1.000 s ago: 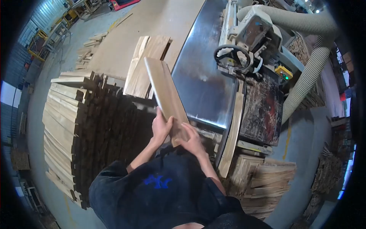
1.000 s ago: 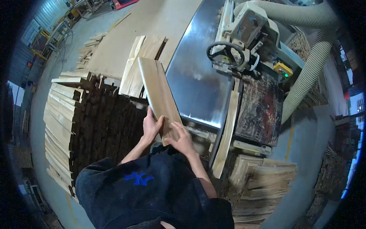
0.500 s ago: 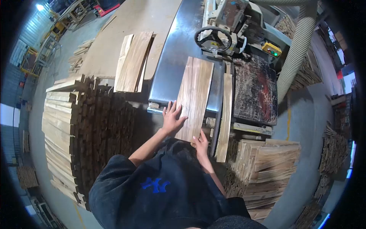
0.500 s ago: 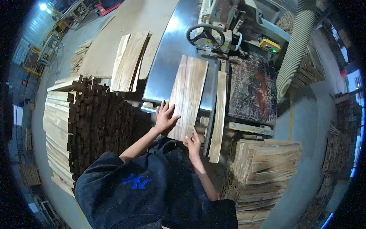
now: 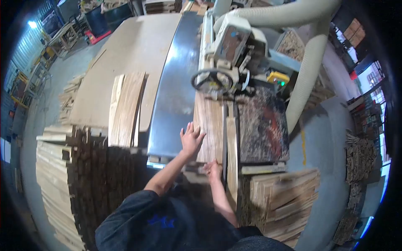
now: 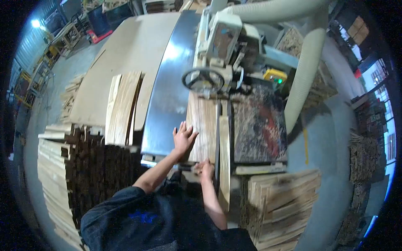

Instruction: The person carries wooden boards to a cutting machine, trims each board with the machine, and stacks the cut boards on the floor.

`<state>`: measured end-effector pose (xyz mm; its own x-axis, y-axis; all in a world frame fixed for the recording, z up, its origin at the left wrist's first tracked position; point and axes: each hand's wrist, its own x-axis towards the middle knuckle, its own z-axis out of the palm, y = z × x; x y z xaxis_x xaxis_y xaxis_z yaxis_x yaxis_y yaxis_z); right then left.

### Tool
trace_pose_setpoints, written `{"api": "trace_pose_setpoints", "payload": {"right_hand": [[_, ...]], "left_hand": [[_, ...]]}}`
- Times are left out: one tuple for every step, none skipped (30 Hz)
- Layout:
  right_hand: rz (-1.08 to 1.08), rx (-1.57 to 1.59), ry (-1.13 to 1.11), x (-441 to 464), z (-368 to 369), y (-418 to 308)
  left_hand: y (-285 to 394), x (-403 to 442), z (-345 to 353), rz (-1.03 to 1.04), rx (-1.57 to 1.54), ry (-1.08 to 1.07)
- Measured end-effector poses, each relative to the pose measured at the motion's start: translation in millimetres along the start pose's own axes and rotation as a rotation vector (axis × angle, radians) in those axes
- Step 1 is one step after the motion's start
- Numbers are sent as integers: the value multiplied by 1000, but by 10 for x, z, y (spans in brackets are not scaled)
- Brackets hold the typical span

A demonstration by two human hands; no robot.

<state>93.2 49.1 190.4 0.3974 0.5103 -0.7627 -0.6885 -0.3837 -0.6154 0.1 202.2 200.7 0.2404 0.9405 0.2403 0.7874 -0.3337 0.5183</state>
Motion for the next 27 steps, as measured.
{"api": "trace_pose_setpoints", "payload": {"right_hand": [[25, -43, -38, 108, 18, -51], [-1, -83, -47, 184, 58, -96], [-24, -104, -19, 272, 118, -126], [-43, -129, 9, 375, 188, -181], [-53, -141, 6, 488, 249, -243], [-33, -105, 22, 590, 308, -284], [-10, -72, 35, 646, 396, -347], [-8, -90, 28, 686, 481, -401], [-60, -115, 72, 709, 547, -435], [-108, -140, 120, 695, 601, -457], [-165, -127, 146, 682, 682, -494], [-151, -123, 173, 681, 758, -563], [-96, -98, 177, 748, 802, -630], [-43, -72, 182, 845, 824, -683], [-32, -92, 180, 920, 837, -735], [-11, -77, 146, 986, 853, -796], [11, -61, 109, 1055, 867, -832], [-4, -65, 84, 1122, 881, -849], [-3, -57, 49, 1206, 878, -874], [-4, -41, 13, 1284, 892, -908], [-2, -61, 43, 1347, 947, -968], [-2, -81, 77, 1397, 1034, -1019], [-23, -62, 107, 1419, 1138, -1050], [-22, -61, 110, 1443, 1237, -1090], [-58, -79, 139, 1454, 1338, -1130], [-93, -96, 174, 1458, 1392, -1169], [-97, -105, 105, 1536, 1380, -1206]], "left_hand": [[-4, 82, 27, 5, -17, 38], [-5, 178, 47, 4, -33, 70], [-8, 320, 87, 11, -47, 88], [-13, 456, 115, 14, -41, 115], [-42, 574, 138, 11, -33, 137], [-72, 684, 162, 0, -37, 146], [-82, 788, 183, 3, -57, 151], [-95, 882, 194, 4, -75, 155], [-105, 958, 206, 3, -81, 175], [-111, 1036, 255, -17, -79, 174], [-130, 1119, 300, -8, -121, 190], [-218, 1196, 306, 2, -161, 207], [-374, 1289, 277, -17, -152, 200], [-535, 1418, 224, 62, -236, 54], [-681, 1553, 174, 138, -326, -88], [-921, 1665, 71, 209, -546, -168], [-1062, 1730, -248, 192, -515, -170], [-1154, 1744, -671, 200, -371, -5], [-1420, 1745, -823, 191, -303, 202], [-1740, 1730, -813, 80, -255, 377], [-1888, 1704, -1037, -76, -129, 417], [-2209, 1751, -975, -128, -56, 476], [-2321, 1822, -1021, -176, -68, 472], [-2391, 1911, -1036, -222, -81, 462], [-2405, 2056, -1007, -217, -83, 455], [-2359, 2218, -926, -185, -113, 447], [-2267, 2364, -828, -154, -148, 436]]}}
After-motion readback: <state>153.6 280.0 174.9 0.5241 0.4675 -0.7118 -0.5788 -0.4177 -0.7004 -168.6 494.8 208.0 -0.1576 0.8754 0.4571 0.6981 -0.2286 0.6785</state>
